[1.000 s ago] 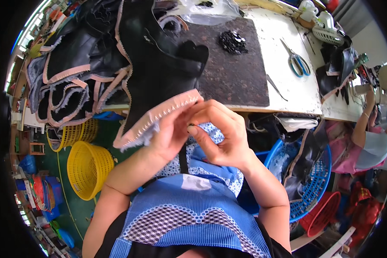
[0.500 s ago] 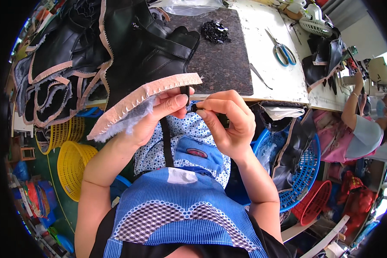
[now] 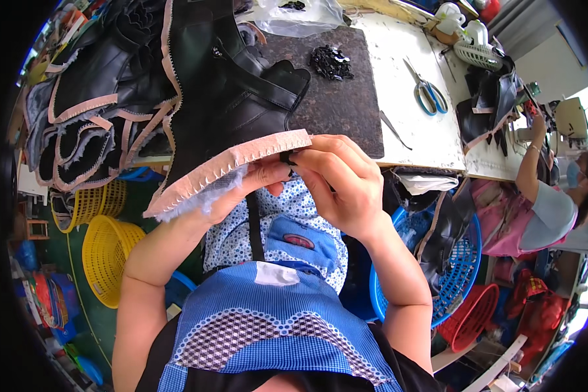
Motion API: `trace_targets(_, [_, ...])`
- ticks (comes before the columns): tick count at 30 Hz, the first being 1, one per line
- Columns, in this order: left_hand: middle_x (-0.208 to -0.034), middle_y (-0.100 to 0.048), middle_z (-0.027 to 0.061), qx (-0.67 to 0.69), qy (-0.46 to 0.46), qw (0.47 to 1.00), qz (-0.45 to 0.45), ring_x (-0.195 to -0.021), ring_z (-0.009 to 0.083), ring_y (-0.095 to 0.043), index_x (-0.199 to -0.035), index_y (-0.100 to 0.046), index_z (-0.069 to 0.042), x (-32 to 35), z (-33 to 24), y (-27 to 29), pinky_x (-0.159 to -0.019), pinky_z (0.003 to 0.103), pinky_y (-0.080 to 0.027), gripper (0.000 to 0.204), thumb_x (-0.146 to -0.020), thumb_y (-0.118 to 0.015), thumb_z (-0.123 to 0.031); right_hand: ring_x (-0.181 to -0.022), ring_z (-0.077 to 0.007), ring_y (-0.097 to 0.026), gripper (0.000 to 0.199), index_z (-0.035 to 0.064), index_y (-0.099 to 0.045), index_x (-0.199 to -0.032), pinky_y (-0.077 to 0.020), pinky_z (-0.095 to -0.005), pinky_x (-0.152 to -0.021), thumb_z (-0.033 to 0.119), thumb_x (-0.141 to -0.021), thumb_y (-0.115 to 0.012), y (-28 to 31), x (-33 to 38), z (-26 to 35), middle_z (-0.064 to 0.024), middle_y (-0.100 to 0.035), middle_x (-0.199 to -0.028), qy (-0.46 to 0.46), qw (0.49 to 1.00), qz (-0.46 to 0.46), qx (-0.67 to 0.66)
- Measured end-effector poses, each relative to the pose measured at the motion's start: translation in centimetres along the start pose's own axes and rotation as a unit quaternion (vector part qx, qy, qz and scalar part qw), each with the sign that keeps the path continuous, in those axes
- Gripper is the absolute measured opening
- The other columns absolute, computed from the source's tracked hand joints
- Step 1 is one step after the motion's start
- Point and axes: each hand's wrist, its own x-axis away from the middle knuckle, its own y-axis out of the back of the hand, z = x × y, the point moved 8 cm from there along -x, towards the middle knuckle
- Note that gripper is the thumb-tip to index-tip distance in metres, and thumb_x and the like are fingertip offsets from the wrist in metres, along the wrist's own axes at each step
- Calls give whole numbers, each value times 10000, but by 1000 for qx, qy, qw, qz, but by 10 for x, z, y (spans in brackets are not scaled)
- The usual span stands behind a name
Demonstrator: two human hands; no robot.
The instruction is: The person attaches zipper sliders onto the zippers of boot uppers by hand, pulls the zippers along the tracks, and sets the assembled uppers aside.
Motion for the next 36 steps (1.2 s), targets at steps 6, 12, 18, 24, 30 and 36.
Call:
trace_targets(6, [-834, -556, -30, -9, -44, 998, 40, -716, 57, -460, -1276, -608, -73, 6, -15, -4, -627, 234, -393, 398, -903, -703, -173, -825, -268, -683, 143, -11, -653, -904, -541, -317, -705, -54, -778, -708, -1, -6, -1, -146, -672, -933, -74, 994, 5, -79])
trace_targets(12, [-1199, -612, 101, -136, -150, 978, 44, -1135, 238, -550, -1129, -665, -85, 44, -165, -16, -1029, 451, -386, 277, -885, -698, -212, -991, -207, -630, 295, -7, -571, -1167, -503, -314, -874, 89, -903, -659, 34, -39, -30, -138, -636, -1108, -247, 897, -145, -338])
trace_targets(18, [-1536, -288, 235, -17, -415, 894, 166, -1447, 417, -213, -899, -726, -134, 112, -341, -109, -1169, 633, -79, 243, -950, -558, -301, -1325, -350, -425, 1099, 63, -176, -1499, -375, -454, -1094, 429, -706, -843, 45, -125, -69, -250, -407, -1427, -224, 946, -80, -220])
trace_targets(24, [-1466, -372, 227, -164, -512, 839, 80, -1387, 354, -325, -1024, -674, -87, 135, -350, -98, -1179, 554, -156, 184, -947, -554, -203, -746, -127, -672, 408, -8, -672, -1128, -546, -249, -746, 192, -795, -795, 27, -107, -49, -107, -717, -930, -310, 846, 74, -428])
trace_targets(30, [-1032, -635, 5, -94, -231, 924, -290, -992, 78, -596, -1080, -643, -42, -3, -57, 42, -942, 241, -426, 283, -933, -676, -281, -810, -313, -696, 240, -11, -661, -904, -551, -406, -698, 159, -736, -662, 59, -95, -61, -195, -684, -799, -226, 928, 123, 269])
trace_targets(36, [-1161, -635, 33, 104, -99, 967, -208, -1087, 111, -580, -1142, -639, -40, -21, -9, 36, -987, 281, -431, 273, -952, -643, -236, -809, -276, -645, 340, -37, -566, -1035, -528, -381, -680, 72, -726, -655, -64, -11, -16, -98, -573, -858, -93, 956, 119, 253])
